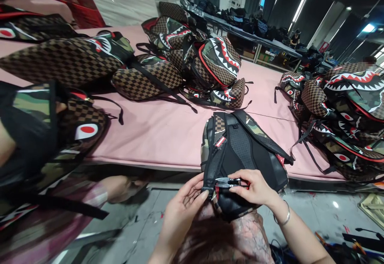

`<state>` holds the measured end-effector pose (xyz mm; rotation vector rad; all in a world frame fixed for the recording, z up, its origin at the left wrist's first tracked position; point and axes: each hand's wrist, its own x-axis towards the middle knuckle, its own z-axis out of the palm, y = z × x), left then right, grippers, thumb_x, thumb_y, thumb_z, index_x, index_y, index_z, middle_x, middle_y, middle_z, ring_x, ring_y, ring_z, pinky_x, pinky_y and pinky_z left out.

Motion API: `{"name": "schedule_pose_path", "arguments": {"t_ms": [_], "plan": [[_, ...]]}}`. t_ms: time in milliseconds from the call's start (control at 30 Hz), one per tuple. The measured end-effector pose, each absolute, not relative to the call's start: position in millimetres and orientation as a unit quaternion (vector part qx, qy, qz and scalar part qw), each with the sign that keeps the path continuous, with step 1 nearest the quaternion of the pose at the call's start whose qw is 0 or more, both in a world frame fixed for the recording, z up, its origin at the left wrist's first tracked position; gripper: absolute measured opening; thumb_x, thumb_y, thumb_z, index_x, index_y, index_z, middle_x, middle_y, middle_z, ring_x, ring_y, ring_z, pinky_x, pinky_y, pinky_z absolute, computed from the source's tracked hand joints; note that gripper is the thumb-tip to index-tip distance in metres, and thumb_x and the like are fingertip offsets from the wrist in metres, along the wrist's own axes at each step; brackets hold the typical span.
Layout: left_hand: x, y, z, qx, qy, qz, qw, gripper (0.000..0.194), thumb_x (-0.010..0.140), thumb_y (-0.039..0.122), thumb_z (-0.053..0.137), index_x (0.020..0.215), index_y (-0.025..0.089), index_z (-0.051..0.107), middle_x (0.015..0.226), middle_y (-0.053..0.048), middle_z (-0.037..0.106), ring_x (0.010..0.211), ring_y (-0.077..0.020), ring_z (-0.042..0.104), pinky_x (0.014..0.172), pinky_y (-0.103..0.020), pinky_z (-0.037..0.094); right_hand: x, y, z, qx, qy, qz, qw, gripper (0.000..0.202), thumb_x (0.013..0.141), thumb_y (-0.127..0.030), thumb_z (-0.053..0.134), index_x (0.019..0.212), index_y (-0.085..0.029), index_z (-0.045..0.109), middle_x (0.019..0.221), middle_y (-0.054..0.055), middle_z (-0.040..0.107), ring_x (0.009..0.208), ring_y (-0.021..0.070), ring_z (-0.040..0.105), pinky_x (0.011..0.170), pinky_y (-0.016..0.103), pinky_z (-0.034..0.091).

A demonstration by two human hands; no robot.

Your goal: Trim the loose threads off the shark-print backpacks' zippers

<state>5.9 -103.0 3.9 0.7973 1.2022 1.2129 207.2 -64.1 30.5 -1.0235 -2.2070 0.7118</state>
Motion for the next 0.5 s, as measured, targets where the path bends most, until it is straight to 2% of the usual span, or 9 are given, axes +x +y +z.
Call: {"name": "schedule_pose_path", "arguments": {"t_ms": [367, 500], "plan": [[9.7, -104.5, 7.9, 0.324, 0.518, 0.512, 0.604, 0.054, 0.063, 0.032, 0.069, 0.112, 0.013, 0.055, 0.103, -0.01, 0.067, 0.1, -0.0243, 0.06, 0.09, -0.035, 0.047, 208.3, -56.5, 29.5, -0.336, -0.879, 0.216, 0.261, 0.026, 0.087, -0.037, 0.052, 0.1, -0.018, 0.063, 0.082, 0.005, 0.068, 0.069, 0.0145, 0.062, 0.063, 0.023, 0.045], [9.2, -102.9, 9.3, 0.329, 0.524, 0.505, 0.601, 0.055, 0.062, 0.033, 0.069, 0.111, 0.013, 0.056, 0.103, -0.01, 0.067, 0.1, -0.0246, 0.061, 0.086, -0.033, 0.05, 209.3, -57.3, 27.3, -0.334, -0.87, 0.22, 0.29, 0.025, 0.088, -0.036, 0.049, 0.097, -0.018, 0.064, 0.082, 0.005, 0.069, 0.069, 0.0142, 0.063, 0.063, 0.023, 0.046]]}}
